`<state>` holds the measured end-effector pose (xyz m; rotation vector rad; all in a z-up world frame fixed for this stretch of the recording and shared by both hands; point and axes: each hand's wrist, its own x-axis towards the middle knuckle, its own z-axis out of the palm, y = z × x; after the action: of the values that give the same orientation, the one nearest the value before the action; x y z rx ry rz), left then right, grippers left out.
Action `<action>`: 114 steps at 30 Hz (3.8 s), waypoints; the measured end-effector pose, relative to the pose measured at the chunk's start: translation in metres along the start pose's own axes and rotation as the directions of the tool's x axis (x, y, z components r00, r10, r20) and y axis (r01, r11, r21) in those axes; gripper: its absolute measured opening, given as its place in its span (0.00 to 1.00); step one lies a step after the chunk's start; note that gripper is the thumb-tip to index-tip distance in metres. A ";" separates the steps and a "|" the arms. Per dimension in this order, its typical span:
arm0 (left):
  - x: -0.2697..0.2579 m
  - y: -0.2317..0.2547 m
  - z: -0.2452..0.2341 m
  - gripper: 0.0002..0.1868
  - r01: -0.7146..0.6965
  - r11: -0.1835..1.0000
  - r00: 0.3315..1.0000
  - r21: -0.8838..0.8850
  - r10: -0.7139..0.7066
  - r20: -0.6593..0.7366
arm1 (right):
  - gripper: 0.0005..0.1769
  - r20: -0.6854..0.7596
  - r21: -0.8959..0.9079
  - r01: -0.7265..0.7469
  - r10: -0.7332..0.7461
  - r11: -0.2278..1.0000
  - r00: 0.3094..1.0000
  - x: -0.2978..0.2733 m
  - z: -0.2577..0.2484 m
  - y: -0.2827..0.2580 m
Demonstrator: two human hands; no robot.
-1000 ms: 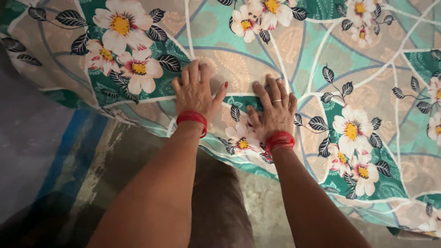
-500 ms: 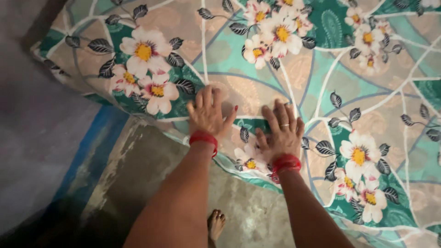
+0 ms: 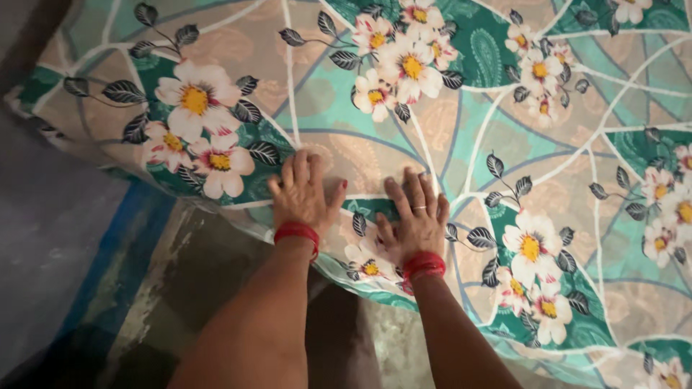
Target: The person smooths a floral-patterned bed sheet by hand across a bed surface, repeatedly pressing and adjusting the fabric to remove wrinkles. The person then picks up a pink floral garment and places it on the smoothed sheet.
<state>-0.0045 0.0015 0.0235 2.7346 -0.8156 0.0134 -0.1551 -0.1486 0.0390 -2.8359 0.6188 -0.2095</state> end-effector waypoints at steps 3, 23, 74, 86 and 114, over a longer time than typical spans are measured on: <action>-0.001 0.000 0.000 0.35 -0.027 0.996 1.000 0.085 0.026 0.006 | 0.37 0.034 -0.001 -0.022 0.022 1.000 0.999 -0.002 -0.002 -0.002; 0.005 -0.002 0.005 0.38 0.001 0.999 0.999 0.052 -0.003 0.038 | 0.37 0.028 -0.003 -0.014 0.014 1.000 1.000 0.005 -0.004 -0.006; 0.224 -0.297 -0.094 0.31 0.022 0.991 0.996 -0.130 -0.033 -0.085 | 0.37 -0.058 -0.042 -0.144 0.142 0.989 0.988 0.246 0.089 -0.247; 0.284 -0.267 -0.087 0.43 -0.134 0.990 0.978 0.032 0.127 0.164 | 0.27 -0.002 -0.080 -0.310 0.311 0.947 0.951 0.270 0.091 -0.241; 0.416 -0.191 -0.031 0.27 -0.566 0.813 0.816 -0.133 0.576 0.049 | 0.41 0.122 -0.274 -0.360 0.404 0.892 0.907 0.445 0.119 -0.218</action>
<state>0.4503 -0.0599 0.0390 2.2920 -1.5868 -0.0275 0.3529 -0.1222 0.0200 -2.8343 1.2193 0.2011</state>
